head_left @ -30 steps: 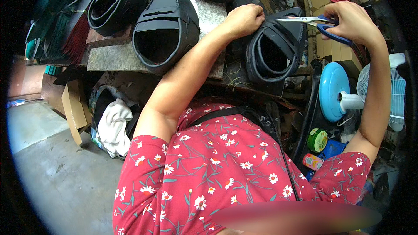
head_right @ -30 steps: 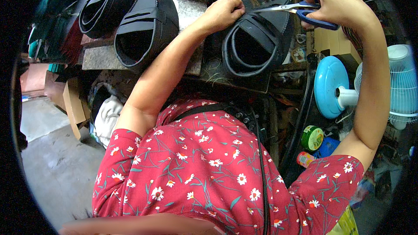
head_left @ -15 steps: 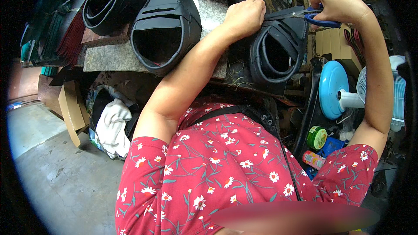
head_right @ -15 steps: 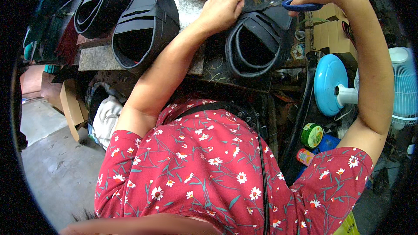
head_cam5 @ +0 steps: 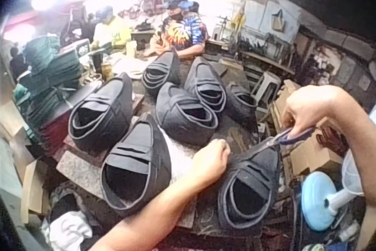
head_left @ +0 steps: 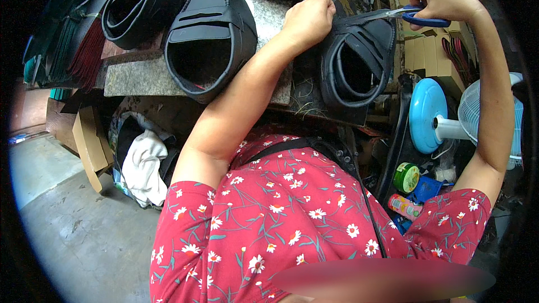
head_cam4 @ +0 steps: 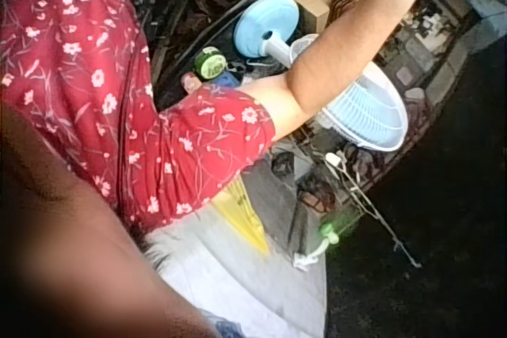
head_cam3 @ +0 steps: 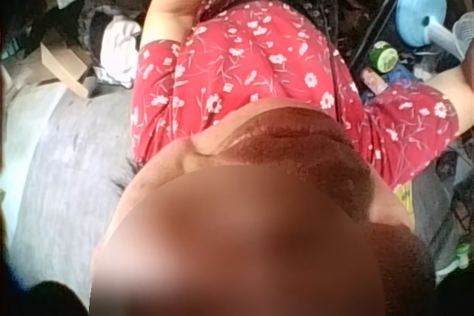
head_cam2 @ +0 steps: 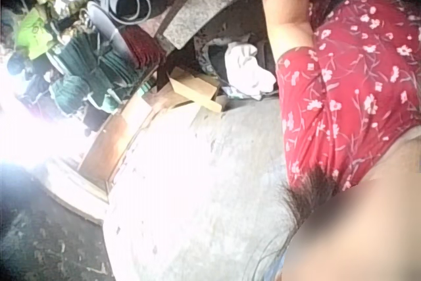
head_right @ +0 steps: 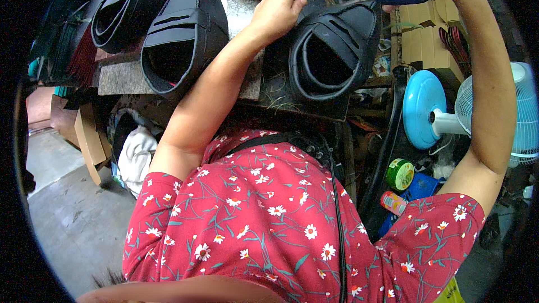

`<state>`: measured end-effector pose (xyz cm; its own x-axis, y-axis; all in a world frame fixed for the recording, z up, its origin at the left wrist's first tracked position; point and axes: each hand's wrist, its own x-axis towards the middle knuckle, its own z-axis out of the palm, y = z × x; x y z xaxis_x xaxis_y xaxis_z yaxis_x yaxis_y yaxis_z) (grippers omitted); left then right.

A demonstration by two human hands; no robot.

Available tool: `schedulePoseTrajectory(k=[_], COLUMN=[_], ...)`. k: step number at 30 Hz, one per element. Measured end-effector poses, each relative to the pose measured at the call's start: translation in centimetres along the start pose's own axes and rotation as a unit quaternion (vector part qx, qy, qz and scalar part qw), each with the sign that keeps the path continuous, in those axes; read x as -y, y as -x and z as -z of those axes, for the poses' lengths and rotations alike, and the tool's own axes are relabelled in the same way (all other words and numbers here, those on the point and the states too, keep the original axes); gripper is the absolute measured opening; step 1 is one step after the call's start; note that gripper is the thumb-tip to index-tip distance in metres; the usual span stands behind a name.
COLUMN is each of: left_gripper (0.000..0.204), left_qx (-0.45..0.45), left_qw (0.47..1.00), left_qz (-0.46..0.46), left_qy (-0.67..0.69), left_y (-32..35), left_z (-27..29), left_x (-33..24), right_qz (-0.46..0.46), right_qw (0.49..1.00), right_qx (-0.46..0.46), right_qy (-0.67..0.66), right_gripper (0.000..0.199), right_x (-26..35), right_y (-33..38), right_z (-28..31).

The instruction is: The person uses scissors to trim excess material from the edges and insoles of several black slip-on shoes. They handle each shoe one at a time, cutting along seams and removing loose threads, then place the finished shoes on a nearby surface.

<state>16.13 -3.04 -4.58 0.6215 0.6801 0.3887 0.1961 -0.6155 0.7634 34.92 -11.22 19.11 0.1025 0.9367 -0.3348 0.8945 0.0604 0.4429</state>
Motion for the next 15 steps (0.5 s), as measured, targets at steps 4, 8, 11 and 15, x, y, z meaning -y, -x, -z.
schedulePoseTrajectory(k=[4, 8, 11, 15], left_gripper=[0.024, 0.024, 0.023, 0.032], left_qx=[-0.006, 0.016, 0.030, 0.033], left_qw=[1.000, 1.000, 0.999, 0.992], left_qz=[0.000, 0.016, 0.041, -0.105], left_qy=[0.007, 0.000, 0.015, 0.057], left_y=[-0.1, -0.2, -0.2, 0.2], left_z=[0.1, 0.1, 0.2, 0.9], left_x=[0.3, 0.1, -0.1, -0.1], right_qz=[-0.009, 0.015, 0.015, 0.012], right_qw=[0.998, 0.996, 0.997, 0.999], right_qx=[0.046, 0.088, 0.078, 0.032], right_qy=[0.030, -0.018, -0.019, -0.041], right_gripper=[0.043, 0.036, 0.038, 0.041], right_x=[1.0, 1.4, 0.7, -0.6], right_y=[-0.7, -0.9, -0.3, 1.4], right_z=[0.2, 1.0, 1.7, 1.8])
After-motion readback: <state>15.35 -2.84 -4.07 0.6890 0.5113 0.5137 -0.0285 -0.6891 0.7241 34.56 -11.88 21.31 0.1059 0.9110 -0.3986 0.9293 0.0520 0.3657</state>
